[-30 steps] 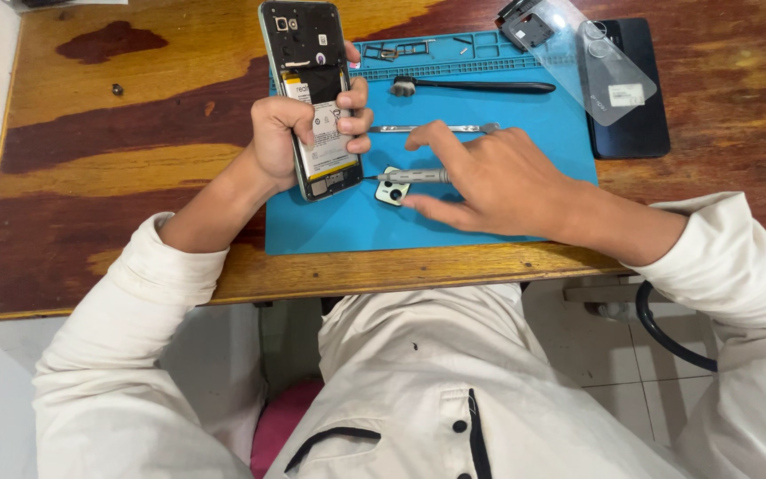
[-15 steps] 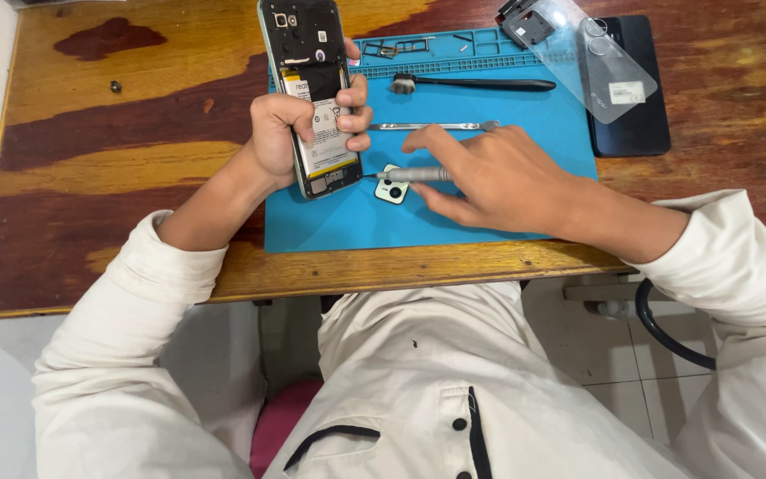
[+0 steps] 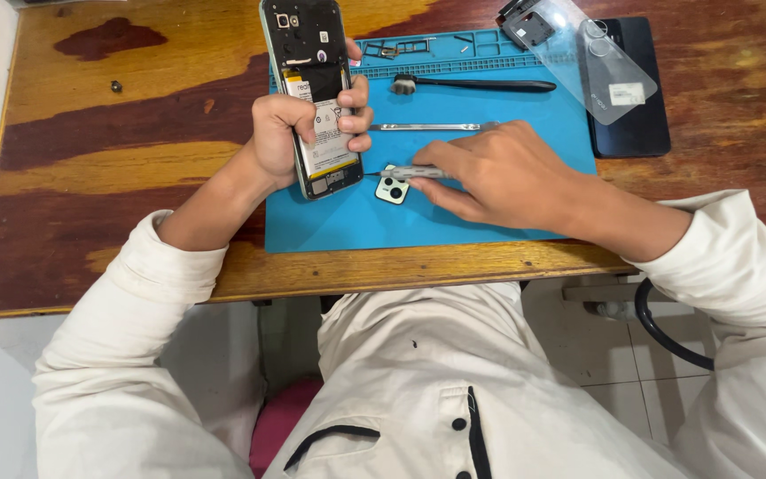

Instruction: The person disassembles a smartphone, removes the back cover and internal components, then cleans the camera module and phone body using a pen-like tool and a brush. The person then reassembles the phone by placing the back cover and internal components back into place.

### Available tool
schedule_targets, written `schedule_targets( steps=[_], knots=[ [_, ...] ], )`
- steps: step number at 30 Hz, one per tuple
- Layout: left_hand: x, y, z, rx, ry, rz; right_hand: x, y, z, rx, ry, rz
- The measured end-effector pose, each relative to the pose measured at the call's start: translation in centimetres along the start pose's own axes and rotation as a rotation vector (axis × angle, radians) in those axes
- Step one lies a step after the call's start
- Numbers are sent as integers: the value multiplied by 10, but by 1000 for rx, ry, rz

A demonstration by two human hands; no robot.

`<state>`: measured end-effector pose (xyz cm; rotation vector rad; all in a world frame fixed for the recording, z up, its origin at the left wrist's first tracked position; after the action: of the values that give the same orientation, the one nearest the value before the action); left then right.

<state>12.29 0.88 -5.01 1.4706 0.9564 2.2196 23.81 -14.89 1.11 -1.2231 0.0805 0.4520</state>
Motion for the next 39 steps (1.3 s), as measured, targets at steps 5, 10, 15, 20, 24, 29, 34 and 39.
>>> schedule_targets(
  steps=[5,10,15,20,24,29,34,39],
  knots=[
    [0,0,-1,5,4,18,2,-5,-1,42,-18,19],
    [0,2,-1,-3,5,18,-1,0,-1,47,-51,27],
    [1,3,-1,-16,15,40,-6,5,-3,56,-81,26],
    [0,2,-1,15,10,15,-5,11,-2,33,-72,10],
    [0,2,0,-4,8,-1,-6,13,-2,45,-72,13],
    [0,-1,-1,4,14,9,-5,16,-2,43,-66,12],
    [-2,-3,-1,13,26,-8,-5,19,-3,53,-16,16],
    [-2,-5,-1,45,46,38,-9,19,-3,80,26,-34]
  ],
)
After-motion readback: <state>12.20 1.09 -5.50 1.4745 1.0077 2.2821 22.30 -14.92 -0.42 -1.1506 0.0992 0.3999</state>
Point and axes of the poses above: each hand's wrist, its own z-axis towards the middle knuckle, its own y-axis out of the palm, x = y × z, the point moved 7 cm from there along z, towards the middle knuckle, and after that the axes turned 11 degrees about y, right-handed, at the moved point
